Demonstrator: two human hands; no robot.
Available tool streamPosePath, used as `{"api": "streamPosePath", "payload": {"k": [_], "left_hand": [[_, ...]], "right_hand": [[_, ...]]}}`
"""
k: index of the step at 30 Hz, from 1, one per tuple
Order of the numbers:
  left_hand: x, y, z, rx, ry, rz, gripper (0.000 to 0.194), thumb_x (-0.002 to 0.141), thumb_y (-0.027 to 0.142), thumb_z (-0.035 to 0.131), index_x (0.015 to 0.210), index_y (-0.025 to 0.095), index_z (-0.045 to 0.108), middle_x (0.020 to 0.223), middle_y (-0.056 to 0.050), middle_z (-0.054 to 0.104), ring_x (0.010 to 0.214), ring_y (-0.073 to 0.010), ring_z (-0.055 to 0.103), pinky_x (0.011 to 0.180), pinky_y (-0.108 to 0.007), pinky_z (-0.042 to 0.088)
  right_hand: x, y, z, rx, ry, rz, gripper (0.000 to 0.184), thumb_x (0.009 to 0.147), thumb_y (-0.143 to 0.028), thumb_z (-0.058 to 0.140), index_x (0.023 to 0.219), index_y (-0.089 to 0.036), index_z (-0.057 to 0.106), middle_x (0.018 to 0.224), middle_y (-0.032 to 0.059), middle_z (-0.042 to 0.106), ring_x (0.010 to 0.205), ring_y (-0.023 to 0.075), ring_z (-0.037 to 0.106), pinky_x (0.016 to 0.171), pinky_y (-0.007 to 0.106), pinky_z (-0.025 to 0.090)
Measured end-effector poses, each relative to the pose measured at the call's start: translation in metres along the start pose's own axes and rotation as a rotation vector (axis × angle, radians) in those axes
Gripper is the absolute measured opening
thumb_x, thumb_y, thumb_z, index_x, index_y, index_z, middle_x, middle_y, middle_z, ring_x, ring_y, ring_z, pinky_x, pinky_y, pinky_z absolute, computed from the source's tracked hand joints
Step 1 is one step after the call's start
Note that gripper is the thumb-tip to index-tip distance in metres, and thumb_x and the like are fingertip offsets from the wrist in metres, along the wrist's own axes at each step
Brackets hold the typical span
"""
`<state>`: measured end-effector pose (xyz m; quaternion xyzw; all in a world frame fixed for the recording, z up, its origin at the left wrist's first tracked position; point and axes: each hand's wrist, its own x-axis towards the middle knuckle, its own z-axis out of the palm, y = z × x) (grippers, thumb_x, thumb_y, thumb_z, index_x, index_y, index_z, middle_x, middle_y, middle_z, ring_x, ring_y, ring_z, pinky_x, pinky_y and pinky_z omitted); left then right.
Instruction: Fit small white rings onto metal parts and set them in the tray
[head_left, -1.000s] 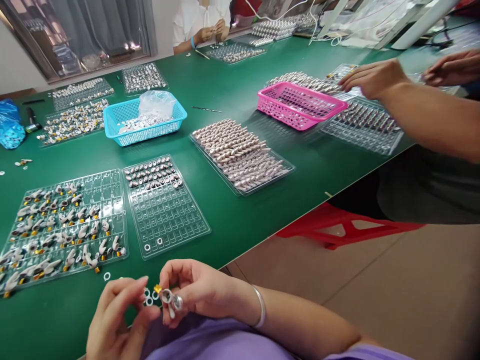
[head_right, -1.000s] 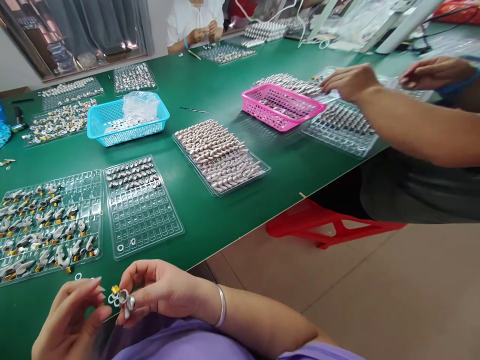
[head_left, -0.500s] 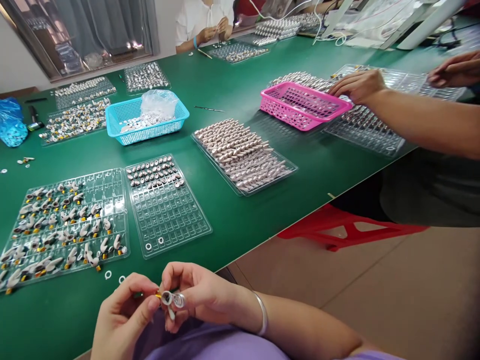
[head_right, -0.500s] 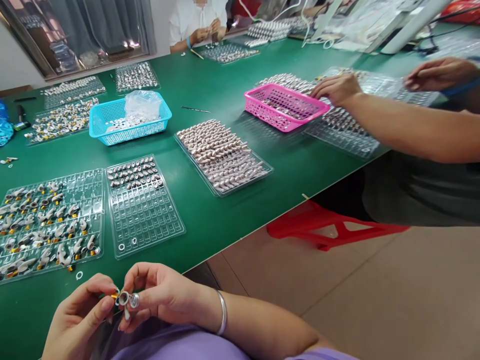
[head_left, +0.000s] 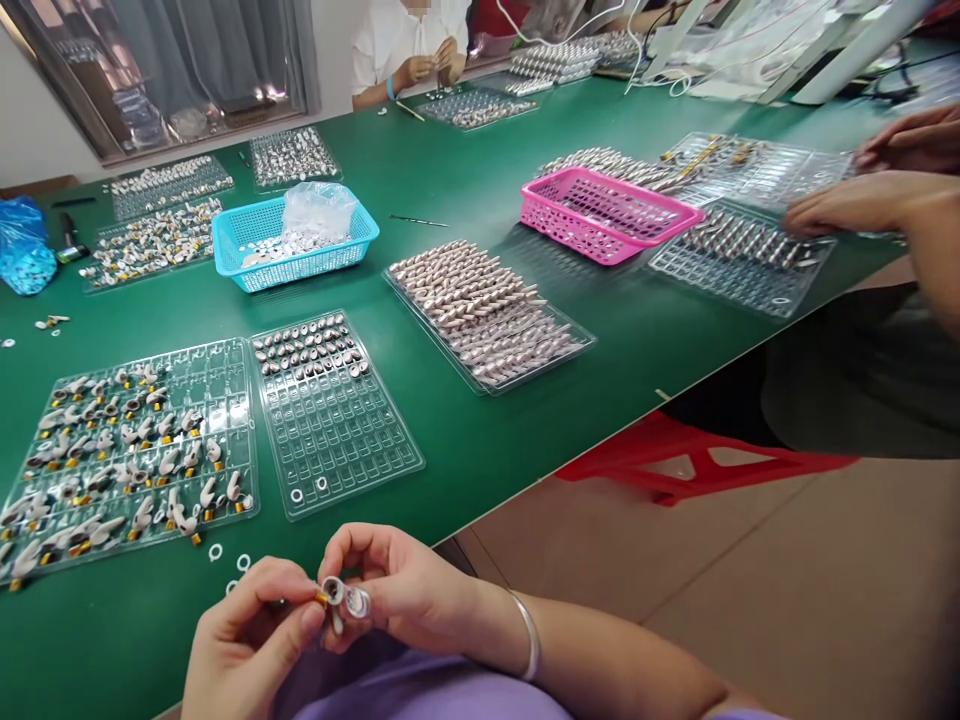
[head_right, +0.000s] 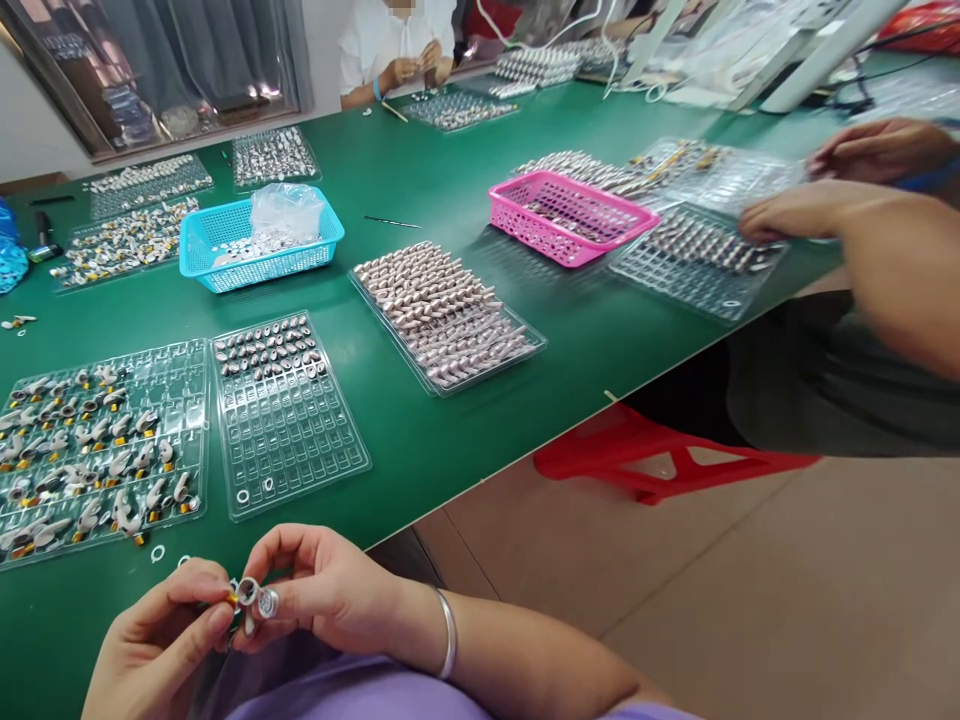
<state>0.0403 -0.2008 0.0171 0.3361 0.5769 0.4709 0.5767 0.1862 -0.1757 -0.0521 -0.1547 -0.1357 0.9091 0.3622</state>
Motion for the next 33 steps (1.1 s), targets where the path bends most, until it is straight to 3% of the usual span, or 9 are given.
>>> {"api": "streamPosePath", "payload": {"k": [11,22,27,30,33], "left_hand": [[-0.001,0.000,0.008,-0.055,-0.029,-0.062,0.023,0.059,0.032,0.088,0.062,0.018,0.070,0.065,0.005,0.052,0.054,-0.0066,0.051,0.051,-0.016,0.044],[0.000,-0.008,0.006,-0.028,-0.010,-0.092,0.029,0.060,0.034,0.087,0.066,0.018,0.063,0.062,0.005,0.054,0.053,-0.0080,0.048,0.051,-0.017,0.043],[0.000,-0.010,0.003,0.187,-0.045,0.037,0.020,0.070,0.038,0.079,0.077,0.021,0.070,0.066,0.003,0.059,0.056,-0.0107,0.053,0.053,-0.018,0.047],[0.001,-0.013,-0.006,0.291,-0.114,0.129,0.013,0.075,0.034,0.074,0.082,0.023,0.074,0.076,0.000,0.067,0.062,-0.0137,0.062,0.056,-0.019,0.053],[0.001,-0.017,-0.014,0.348,-0.173,0.132,0.013,0.077,0.030,0.073,0.088,0.024,0.075,0.078,-0.003,0.075,0.065,-0.0168,0.069,0.060,-0.020,0.057]], "right_hand": [[-0.002,0.001,0.004,-0.113,0.048,-0.092,0.037,0.062,-0.025,0.088,0.082,-0.011,0.061,0.069,0.0001,0.070,0.061,0.0088,0.067,0.060,0.019,0.051],[-0.006,-0.004,0.008,-0.262,0.042,-0.165,0.028,0.067,-0.025,0.084,0.081,-0.012,0.064,0.075,0.0002,0.069,0.067,0.0090,0.067,0.066,0.022,0.053],[-0.008,-0.005,0.006,-0.491,0.092,-0.267,0.023,0.071,-0.029,0.080,0.079,-0.014,0.064,0.081,0.0017,0.066,0.073,0.0113,0.065,0.070,0.025,0.052],[-0.011,-0.010,0.008,-0.750,0.153,-0.362,0.014,0.074,-0.026,0.075,0.075,-0.015,0.065,0.079,0.0017,0.063,0.071,0.0109,0.060,0.066,0.023,0.050],[-0.015,-0.019,0.011,-0.960,0.166,-0.381,0.006,0.078,-0.022,0.069,0.077,-0.016,0.068,0.079,0.0025,0.063,0.069,0.0109,0.058,0.064,0.022,0.048]]}}
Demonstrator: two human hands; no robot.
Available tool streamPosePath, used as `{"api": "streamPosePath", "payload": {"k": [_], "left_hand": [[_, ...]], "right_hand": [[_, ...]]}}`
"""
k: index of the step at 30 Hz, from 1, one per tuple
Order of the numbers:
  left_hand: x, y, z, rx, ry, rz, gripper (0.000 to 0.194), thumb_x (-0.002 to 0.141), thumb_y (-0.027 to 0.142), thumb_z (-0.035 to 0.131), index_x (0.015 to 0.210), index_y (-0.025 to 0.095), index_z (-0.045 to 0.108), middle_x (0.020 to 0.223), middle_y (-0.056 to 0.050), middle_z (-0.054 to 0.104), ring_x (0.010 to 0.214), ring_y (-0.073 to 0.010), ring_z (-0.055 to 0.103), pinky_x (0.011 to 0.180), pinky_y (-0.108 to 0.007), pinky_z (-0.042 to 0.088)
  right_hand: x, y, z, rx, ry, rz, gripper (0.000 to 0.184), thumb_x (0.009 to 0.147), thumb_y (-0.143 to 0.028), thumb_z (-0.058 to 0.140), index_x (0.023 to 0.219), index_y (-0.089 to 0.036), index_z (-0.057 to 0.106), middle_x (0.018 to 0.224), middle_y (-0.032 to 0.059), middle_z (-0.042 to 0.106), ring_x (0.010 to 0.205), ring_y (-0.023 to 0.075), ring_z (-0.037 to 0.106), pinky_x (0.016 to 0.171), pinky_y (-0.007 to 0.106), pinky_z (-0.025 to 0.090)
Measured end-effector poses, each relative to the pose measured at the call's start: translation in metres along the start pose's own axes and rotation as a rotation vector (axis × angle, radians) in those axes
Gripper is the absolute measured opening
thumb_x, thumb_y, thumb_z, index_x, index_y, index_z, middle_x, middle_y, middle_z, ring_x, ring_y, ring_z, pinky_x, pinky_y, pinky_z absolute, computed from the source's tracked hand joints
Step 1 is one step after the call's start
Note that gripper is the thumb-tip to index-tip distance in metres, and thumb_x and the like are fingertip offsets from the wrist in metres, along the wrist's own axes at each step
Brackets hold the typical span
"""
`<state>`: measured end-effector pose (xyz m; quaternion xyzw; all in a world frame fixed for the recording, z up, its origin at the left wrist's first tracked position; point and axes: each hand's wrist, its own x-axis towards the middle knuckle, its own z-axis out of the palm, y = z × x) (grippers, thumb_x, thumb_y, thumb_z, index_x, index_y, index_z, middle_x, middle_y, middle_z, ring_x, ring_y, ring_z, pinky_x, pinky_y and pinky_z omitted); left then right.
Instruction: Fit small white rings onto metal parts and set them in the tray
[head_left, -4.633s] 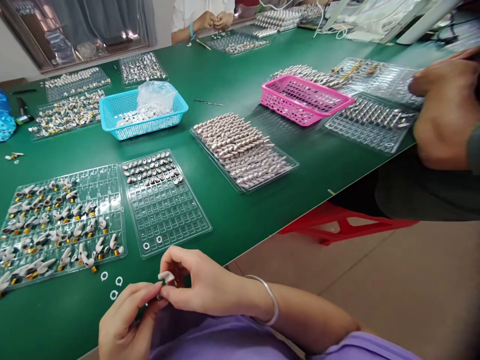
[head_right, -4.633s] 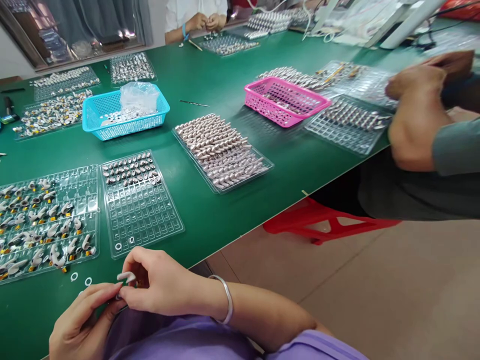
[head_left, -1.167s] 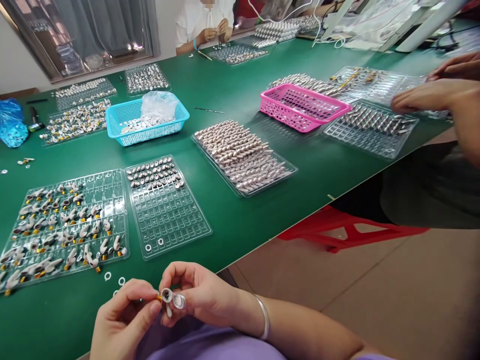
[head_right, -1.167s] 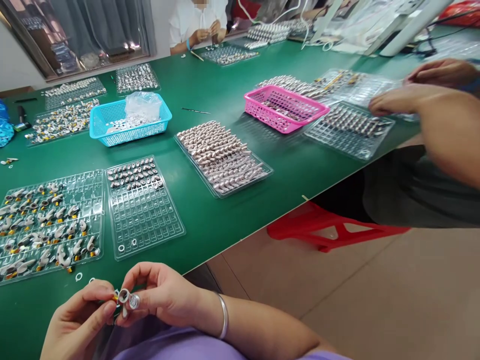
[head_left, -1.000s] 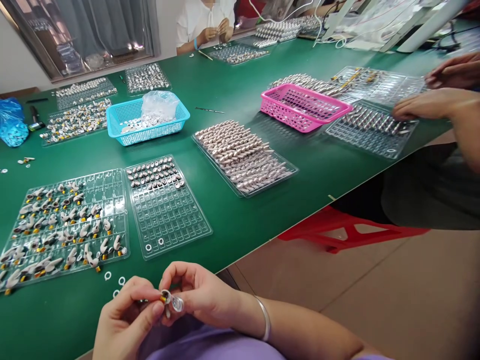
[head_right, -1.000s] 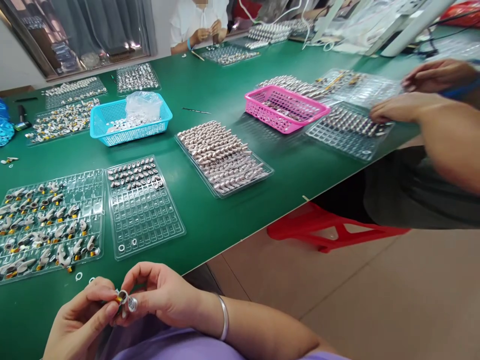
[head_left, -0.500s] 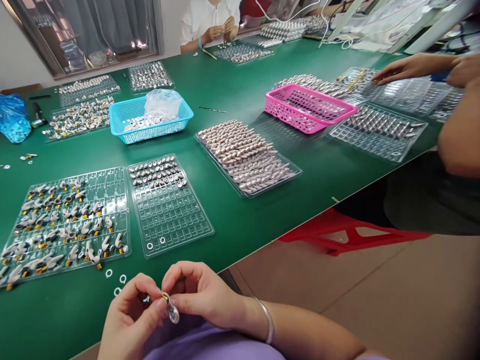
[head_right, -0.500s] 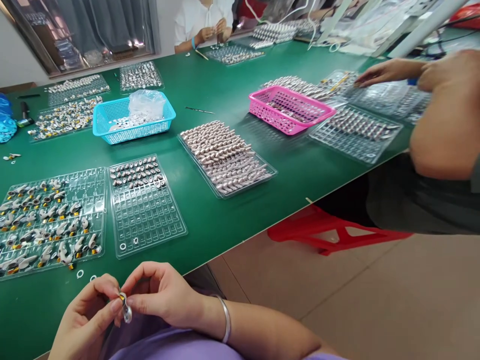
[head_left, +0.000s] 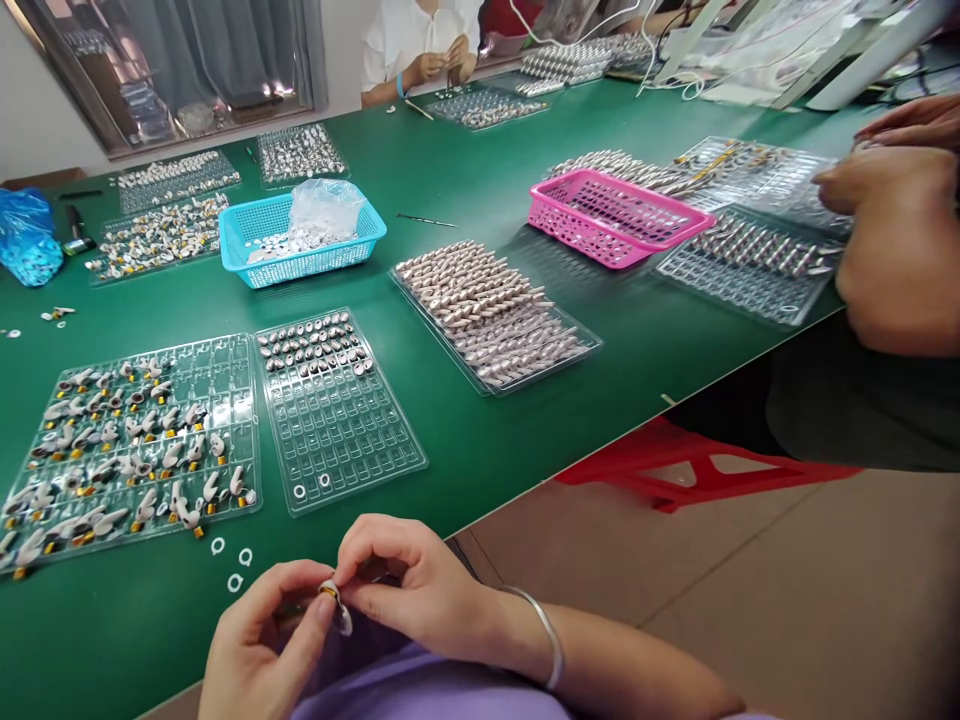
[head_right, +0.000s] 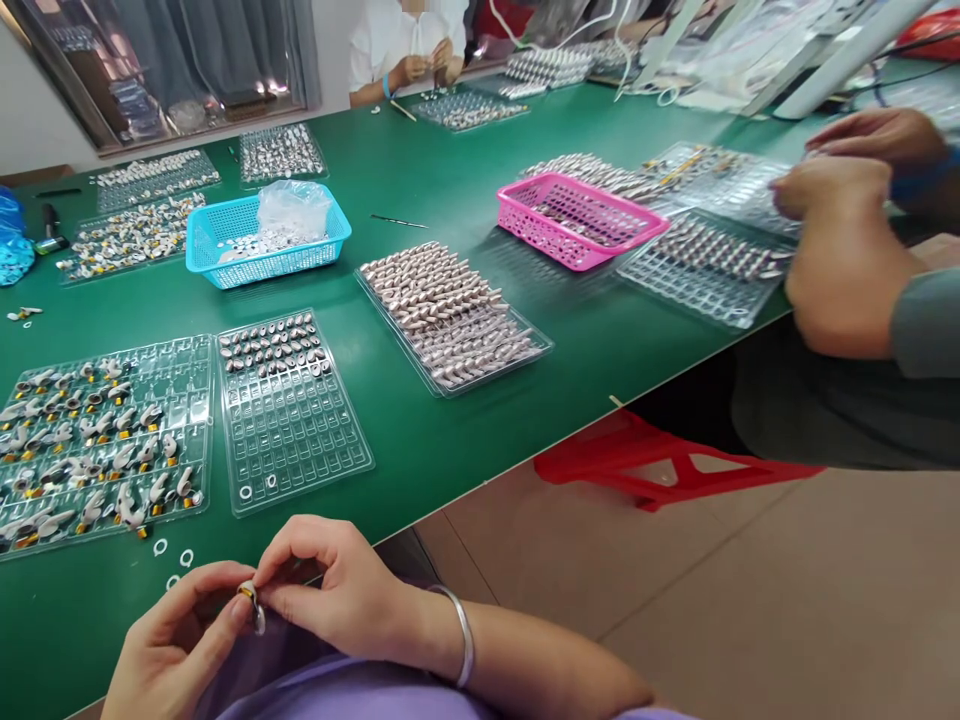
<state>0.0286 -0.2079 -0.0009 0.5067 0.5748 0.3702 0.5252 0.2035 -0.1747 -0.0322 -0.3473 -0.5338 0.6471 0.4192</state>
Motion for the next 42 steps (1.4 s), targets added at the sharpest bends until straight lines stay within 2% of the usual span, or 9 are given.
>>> {"api": "streamPosePath", "payload": {"k": [4,10,17,23,26,29,33,36,42], "left_hand": [[-0.001,-0.003,-0.002,0.076,0.048,0.047,0.013,0.076,0.029,0.074,0.089,0.026,0.077,0.080,-0.003,0.078,0.069,-0.0188,0.072,0.063,-0.021,0.058],[0.002,-0.001,-0.004,0.253,0.036,0.229,0.017,0.076,0.023,0.073,0.091,0.029,0.078,0.086,-0.004,0.078,0.072,-0.0204,0.073,0.064,-0.022,0.059],[0.002,-0.003,-0.004,0.277,0.046,0.329,0.023,0.075,0.015,0.072,0.093,0.030,0.078,0.087,-0.003,0.078,0.074,-0.0199,0.073,0.066,-0.022,0.059],[0.001,-0.001,0.002,0.217,0.080,0.306,0.020,0.074,0.015,0.073,0.088,0.028,0.078,0.083,-0.003,0.076,0.072,-0.0191,0.072,0.064,-0.021,0.059],[0.002,0.001,0.004,0.183,0.111,0.257,0.017,0.074,0.016,0.073,0.087,0.027,0.076,0.081,-0.002,0.075,0.069,-0.0174,0.071,0.062,-0.020,0.058],[0.002,0.001,0.002,0.169,0.116,0.216,0.013,0.075,0.018,0.072,0.086,0.026,0.074,0.079,-0.001,0.073,0.066,-0.0157,0.070,0.061,-0.019,0.058],[0.001,-0.001,-0.002,0.188,0.139,0.195,0.013,0.074,0.020,0.073,0.086,0.026,0.074,0.083,0.000,0.070,0.066,-0.0150,0.069,0.060,-0.019,0.058],[0.001,-0.004,-0.004,0.215,0.116,0.193,0.013,0.076,0.021,0.071,0.087,0.027,0.073,0.085,0.000,0.067,0.068,-0.0146,0.069,0.059,-0.019,0.059],[0.001,-0.007,-0.002,0.243,0.085,0.197,0.012,0.080,0.021,0.068,0.090,0.028,0.069,0.087,0.002,0.065,0.070,-0.0122,0.069,0.063,-0.016,0.058]], "right_hand": [[-0.001,-0.008,-0.004,0.020,-0.055,0.075,0.011,0.082,-0.022,0.064,0.085,-0.014,0.069,0.078,0.0031,0.066,0.066,0.0107,0.060,0.061,0.022,0.049],[0.000,-0.005,-0.002,0.032,-0.012,0.133,0.014,0.078,-0.026,0.068,0.082,-0.013,0.071,0.075,0.0036,0.068,0.066,0.0120,0.063,0.061,0.022,0.051],[0.001,-0.001,0.000,-0.056,0.034,0.052,0.012,0.077,-0.023,0.065,0.079,-0.014,0.072,0.075,0.0048,0.071,0.066,0.0129,0.064,0.061,0.022,0.052],[0.000,0.001,0.005,-0.128,0.083,-0.053,0.006,0.076,-0.021,0.066,0.076,-0.015,0.068,0.074,0.0035,0.068,0.067,0.0125,0.062,0.063,0.023,0.051],[0.001,0.001,0.006,0.039,0.050,0.050,0.010,0.078,-0.024,0.068,0.078,-0.015,0.064,0.073,0.0015,0.065,0.067,0.0116,0.061,0.065,0.023,0.050],[0.002,0.002,0.002,0.369,-0.075,0.243,0.028,0.080,-0.039,0.071,0.083,-0.014,0.059,0.074,0.0006,0.064,0.066,0.0101,0.062,0.067,0.025,0.052],[0.005,0.008,-0.005,0.635,-0.245,0.429,0.042,0.070,-0.043,0.080,0.087,-0.012,0.057,0.078,0.0018,0.066,0.070,0.0124,0.068,0.068,0.027,0.055],[0.006,0.013,-0.006,0.665,-0.265,0.447,0.042,0.066,-0.037,0.084,0.087,-0.012,0.058,0.076,0.0020,0.067,0.069,0.0126,0.069,0.064,0.024,0.054],[0.004,0.012,-0.004,0.609,-0.152,0.378,0.038,0.061,-0.028,0.087,0.082,-0.011,0.061,0.076,0.0002,0.068,0.067,0.0076,0.065,0.067,0.020,0.051]]}}
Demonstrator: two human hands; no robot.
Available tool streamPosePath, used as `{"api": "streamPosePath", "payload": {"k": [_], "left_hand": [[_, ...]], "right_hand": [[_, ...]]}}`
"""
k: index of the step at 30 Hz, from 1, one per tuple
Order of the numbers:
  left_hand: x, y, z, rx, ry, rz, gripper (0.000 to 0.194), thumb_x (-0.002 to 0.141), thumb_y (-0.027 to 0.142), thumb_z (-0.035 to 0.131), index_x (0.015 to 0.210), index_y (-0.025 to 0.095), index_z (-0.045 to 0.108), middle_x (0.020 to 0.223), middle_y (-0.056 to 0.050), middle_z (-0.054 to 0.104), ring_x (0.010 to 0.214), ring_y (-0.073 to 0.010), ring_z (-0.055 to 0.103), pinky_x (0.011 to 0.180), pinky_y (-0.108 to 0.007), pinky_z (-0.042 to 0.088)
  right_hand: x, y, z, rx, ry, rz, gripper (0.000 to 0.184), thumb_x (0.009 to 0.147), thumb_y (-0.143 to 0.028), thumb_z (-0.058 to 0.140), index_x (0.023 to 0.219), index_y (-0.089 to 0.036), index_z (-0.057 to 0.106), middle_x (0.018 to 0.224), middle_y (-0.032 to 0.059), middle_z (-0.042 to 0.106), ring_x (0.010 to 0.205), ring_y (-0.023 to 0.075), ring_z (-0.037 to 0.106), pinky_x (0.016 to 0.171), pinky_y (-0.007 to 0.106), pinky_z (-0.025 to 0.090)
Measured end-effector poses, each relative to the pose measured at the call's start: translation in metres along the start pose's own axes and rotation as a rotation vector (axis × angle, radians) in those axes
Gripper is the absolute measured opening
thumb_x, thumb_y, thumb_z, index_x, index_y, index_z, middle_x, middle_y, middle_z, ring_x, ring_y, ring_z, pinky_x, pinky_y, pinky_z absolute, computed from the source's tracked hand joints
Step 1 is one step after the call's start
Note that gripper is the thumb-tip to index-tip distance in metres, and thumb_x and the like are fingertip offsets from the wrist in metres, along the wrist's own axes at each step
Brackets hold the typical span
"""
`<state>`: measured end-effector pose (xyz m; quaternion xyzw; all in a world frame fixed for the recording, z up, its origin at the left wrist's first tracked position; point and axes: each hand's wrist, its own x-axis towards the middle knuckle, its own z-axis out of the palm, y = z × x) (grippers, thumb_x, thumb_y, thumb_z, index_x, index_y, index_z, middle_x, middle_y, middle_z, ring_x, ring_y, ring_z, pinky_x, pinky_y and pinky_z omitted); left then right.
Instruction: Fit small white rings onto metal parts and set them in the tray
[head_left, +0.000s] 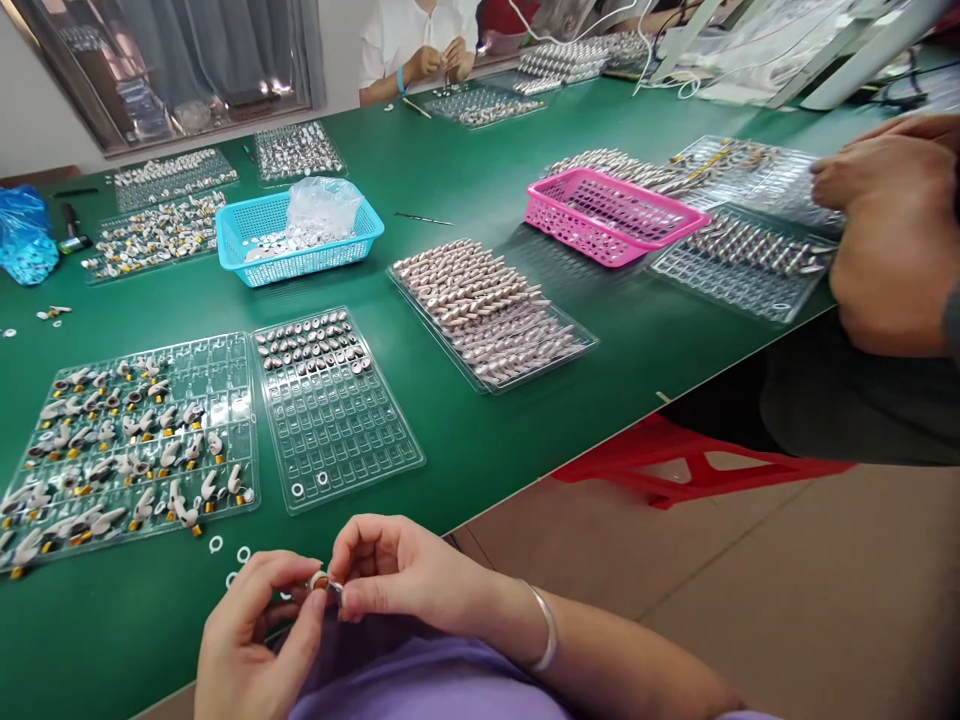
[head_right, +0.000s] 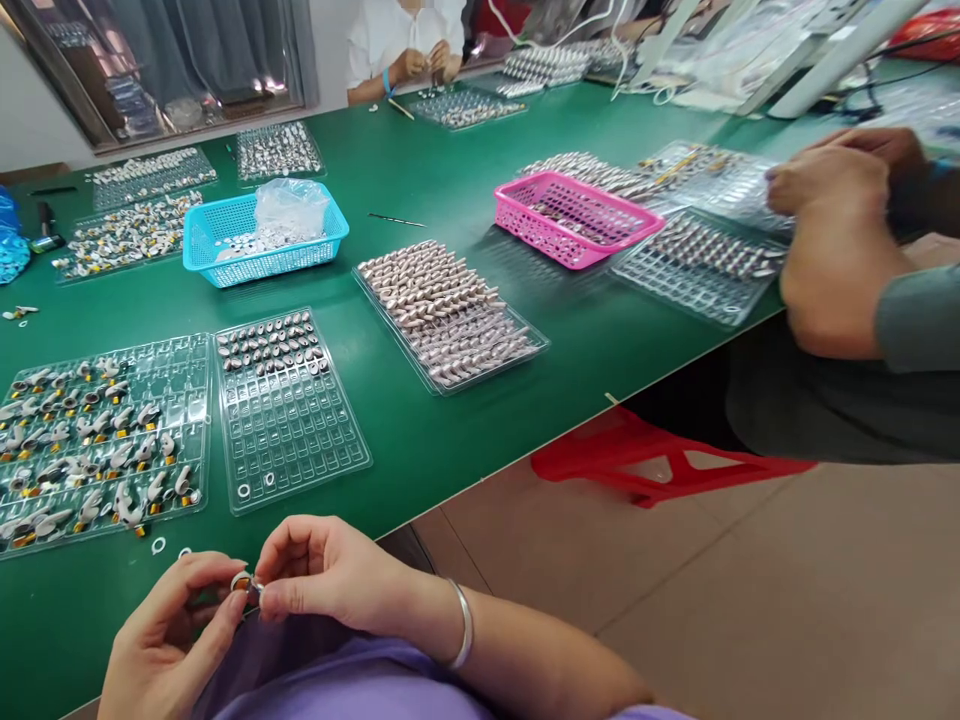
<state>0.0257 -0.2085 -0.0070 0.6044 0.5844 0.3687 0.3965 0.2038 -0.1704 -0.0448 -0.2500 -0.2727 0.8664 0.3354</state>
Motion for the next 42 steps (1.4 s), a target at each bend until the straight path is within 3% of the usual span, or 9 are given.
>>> {"api": "streamPosePath", "payload": {"k": [5,10,18,25,30,36,42], "left_hand": [[-0.0011,-0.0005,0.0005,0.027,-0.002,0.012,0.012,0.082,0.020,0.066,0.091,0.028,0.067,0.087,0.002,0.065,0.070,-0.0119,0.068,0.063,-0.016,0.057],[-0.0007,0.0005,0.0002,0.042,-0.042,0.033,0.013,0.082,0.019,0.065,0.092,0.027,0.066,0.085,0.001,0.065,0.070,-0.0131,0.068,0.064,-0.017,0.058],[0.0004,0.0028,0.0001,-0.012,-0.054,-0.017,0.010,0.080,0.021,0.068,0.089,0.026,0.069,0.080,0.001,0.069,0.068,-0.0143,0.068,0.063,-0.018,0.057],[-0.0019,-0.0022,0.0003,-0.234,-0.050,-0.229,0.013,0.075,0.027,0.075,0.087,0.025,0.076,0.080,-0.002,0.076,0.070,-0.0180,0.071,0.063,-0.020,0.057],[-0.0008,-0.0051,0.0018,-0.483,-0.023,-0.386,0.019,0.067,0.028,0.084,0.081,0.023,0.072,0.069,0.003,0.071,0.061,-0.0127,0.066,0.056,-0.017,0.054],[0.0019,-0.0030,0.0083,-0.712,-0.286,-0.566,0.034,0.071,0.047,0.078,0.075,0.016,0.066,0.057,0.001,0.066,0.047,-0.0106,0.061,0.047,-0.019,0.049],[-0.0029,-0.0035,0.0070,-0.684,-0.388,-0.528,0.038,0.077,0.052,0.070,0.071,0.016,0.058,0.055,0.003,0.059,0.044,-0.0075,0.054,0.042,-0.017,0.043]], "right_hand": [[-0.0053,-0.0007,0.0055,-0.139,0.100,-0.132,0.030,0.065,-0.022,0.085,0.084,-0.013,0.064,0.078,-0.0010,0.067,0.070,0.0068,0.063,0.071,0.019,0.051],[-0.0064,0.0018,0.0058,-0.492,0.176,-0.428,0.017,0.072,-0.019,0.078,0.086,-0.016,0.067,0.084,0.0019,0.066,0.074,0.0111,0.064,0.069,0.022,0.054],[-0.0065,-0.0032,0.0076,-0.903,0.138,-0.827,0.007,0.086,-0.015,0.065,0.093,-0.017,0.068,0.086,0.0055,0.071,0.081,0.0132,0.067,0.075,0.023,0.057],[-0.0099,-0.0043,0.0075,-0.986,0.122,-0.928,0.013,0.088,-0.010,0.062,0.098,-0.017,0.067,0.092,0.0085,0.074,0.086,0.0136,0.071,0.078,0.021,0.059],[-0.0106,-0.0038,0.0090,-0.940,0.138,-0.932,0.013,0.086,-0.010,0.064,0.097,-0.017,0.066,0.091,0.0081,0.075,0.083,0.0143,0.072,0.077,0.023,0.059],[-0.0105,-0.0027,0.0088,-0.824,0.126,-0.866,0.013,0.085,-0.008,0.065,0.094,-0.017,0.067,0.092,0.0074,0.074,0.082,0.0133,0.071,0.076,0.023,0.058],[-0.0098,-0.0042,0.0074,-0.771,0.094,-0.795,0.011,0.086,-0.010,0.064,0.094,-0.017,0.066,0.093,0.0074,0.073,0.084,0.0133,0.070,0.077,0.024,0.058]]}}
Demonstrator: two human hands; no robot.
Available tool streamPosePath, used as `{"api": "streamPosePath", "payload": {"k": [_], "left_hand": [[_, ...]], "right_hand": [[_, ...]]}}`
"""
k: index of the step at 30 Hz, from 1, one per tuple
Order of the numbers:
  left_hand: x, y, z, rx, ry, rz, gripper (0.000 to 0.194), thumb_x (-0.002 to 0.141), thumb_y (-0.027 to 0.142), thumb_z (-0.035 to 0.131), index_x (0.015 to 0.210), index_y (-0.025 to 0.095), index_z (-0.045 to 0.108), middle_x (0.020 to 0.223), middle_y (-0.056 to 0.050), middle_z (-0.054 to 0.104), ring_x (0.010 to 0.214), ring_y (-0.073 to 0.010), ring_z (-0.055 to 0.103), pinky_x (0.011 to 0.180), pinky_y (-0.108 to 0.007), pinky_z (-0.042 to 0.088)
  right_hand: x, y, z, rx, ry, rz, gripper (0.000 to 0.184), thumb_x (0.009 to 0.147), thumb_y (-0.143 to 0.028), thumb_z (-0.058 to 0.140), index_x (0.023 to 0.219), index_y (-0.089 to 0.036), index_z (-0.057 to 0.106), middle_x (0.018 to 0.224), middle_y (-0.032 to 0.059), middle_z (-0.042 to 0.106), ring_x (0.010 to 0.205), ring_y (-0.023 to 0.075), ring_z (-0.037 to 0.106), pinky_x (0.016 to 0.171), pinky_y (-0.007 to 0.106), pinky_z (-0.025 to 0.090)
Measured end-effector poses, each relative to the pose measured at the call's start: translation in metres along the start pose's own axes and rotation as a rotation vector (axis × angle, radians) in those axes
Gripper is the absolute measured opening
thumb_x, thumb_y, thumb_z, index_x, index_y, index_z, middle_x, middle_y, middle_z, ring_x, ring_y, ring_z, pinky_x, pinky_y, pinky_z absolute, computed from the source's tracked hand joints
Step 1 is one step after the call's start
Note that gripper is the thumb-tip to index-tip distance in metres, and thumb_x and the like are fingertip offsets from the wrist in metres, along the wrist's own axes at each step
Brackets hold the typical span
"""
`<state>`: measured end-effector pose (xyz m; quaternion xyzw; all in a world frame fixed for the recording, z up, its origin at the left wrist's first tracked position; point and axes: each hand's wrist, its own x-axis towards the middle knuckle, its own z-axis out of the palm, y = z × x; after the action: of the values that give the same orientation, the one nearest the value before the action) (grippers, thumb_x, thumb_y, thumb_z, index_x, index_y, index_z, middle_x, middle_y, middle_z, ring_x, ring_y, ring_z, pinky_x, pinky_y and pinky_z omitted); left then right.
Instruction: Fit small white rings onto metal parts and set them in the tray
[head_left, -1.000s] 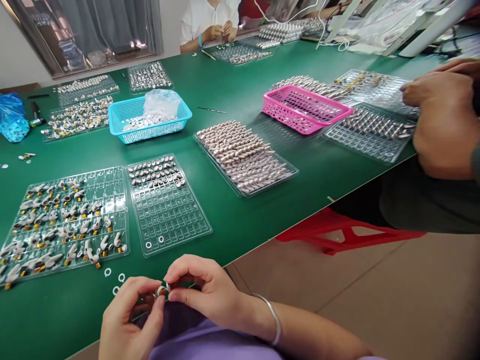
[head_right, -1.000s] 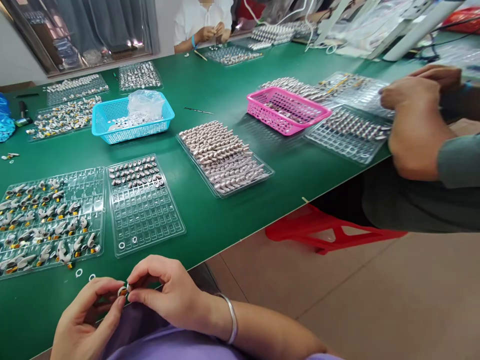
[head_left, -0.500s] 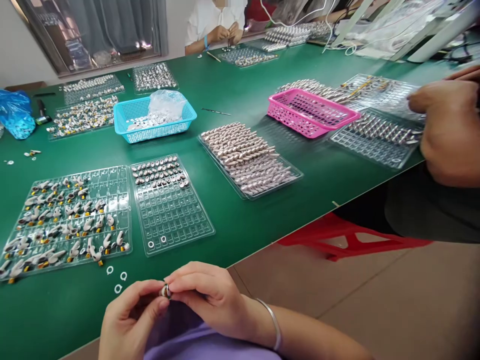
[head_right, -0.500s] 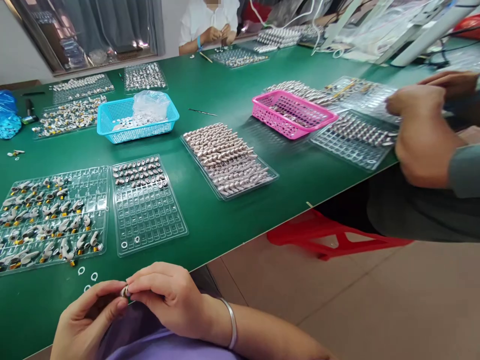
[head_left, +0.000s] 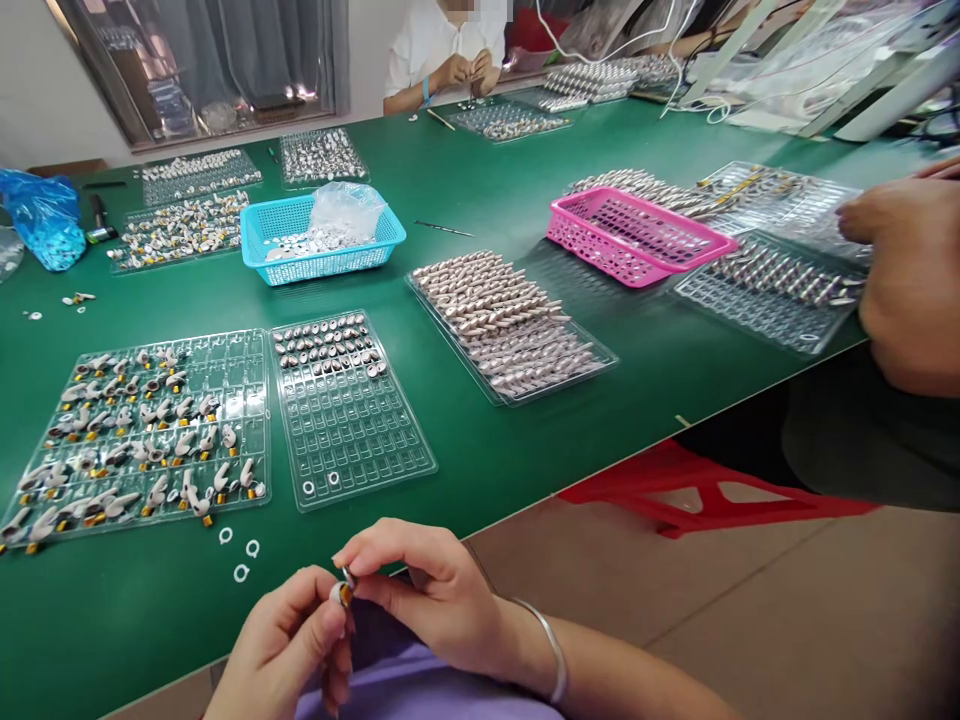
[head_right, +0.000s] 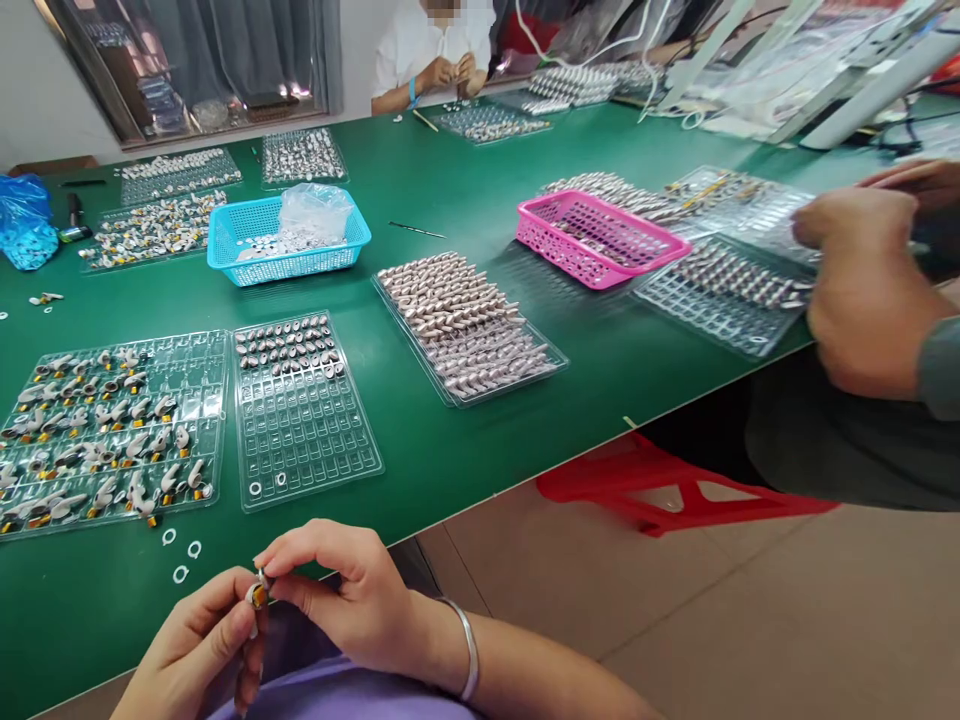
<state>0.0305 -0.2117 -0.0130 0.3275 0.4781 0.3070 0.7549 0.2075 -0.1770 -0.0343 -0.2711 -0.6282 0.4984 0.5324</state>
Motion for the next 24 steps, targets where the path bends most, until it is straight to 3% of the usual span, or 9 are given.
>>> {"api": "streamPosePath", "payload": {"k": [10,14,18,24], "left_hand": [[0.000,0.003,-0.001,-0.079,-0.035,-0.078,0.046,0.072,0.059,0.072,0.068,0.016,0.056,0.048,0.005,0.055,0.034,-0.0043,0.048,0.034,-0.012,0.034],[-0.001,0.006,0.005,-0.094,0.043,-0.060,0.044,0.071,0.057,0.074,0.068,0.016,0.057,0.049,0.005,0.056,0.037,-0.0052,0.050,0.035,-0.013,0.037],[-0.002,0.006,0.007,-0.077,0.095,-0.006,0.043,0.071,0.056,0.074,0.067,0.016,0.058,0.048,0.006,0.054,0.038,-0.0051,0.048,0.038,-0.014,0.037],[0.001,0.000,-0.001,0.034,0.048,0.041,0.042,0.075,0.056,0.070,0.066,0.016,0.060,0.047,0.005,0.050,0.040,-0.0072,0.046,0.041,-0.017,0.035]], "right_hand": [[0.009,-0.010,-0.007,-0.173,-0.133,-0.199,0.014,0.090,-0.009,0.057,0.100,-0.017,0.064,0.096,0.0102,0.072,0.088,0.0140,0.068,0.080,0.024,0.057],[0.006,-0.009,-0.006,-0.255,-0.129,-0.272,0.020,0.090,-0.007,0.055,0.106,-0.016,0.063,0.100,0.0120,0.071,0.090,0.0149,0.068,0.080,0.025,0.058],[0.005,-0.011,-0.005,-0.267,-0.106,-0.250,0.020,0.089,-0.007,0.058,0.105,-0.017,0.064,0.098,0.0110,0.072,0.088,0.0143,0.069,0.078,0.023,0.059],[0.006,-0.013,-0.005,-0.217,-0.104,-0.216,0.017,0.089,-0.008,0.059,0.103,-0.017,0.066,0.096,0.0107,0.073,0.088,0.0144,0.070,0.079,0.023,0.059]]}}
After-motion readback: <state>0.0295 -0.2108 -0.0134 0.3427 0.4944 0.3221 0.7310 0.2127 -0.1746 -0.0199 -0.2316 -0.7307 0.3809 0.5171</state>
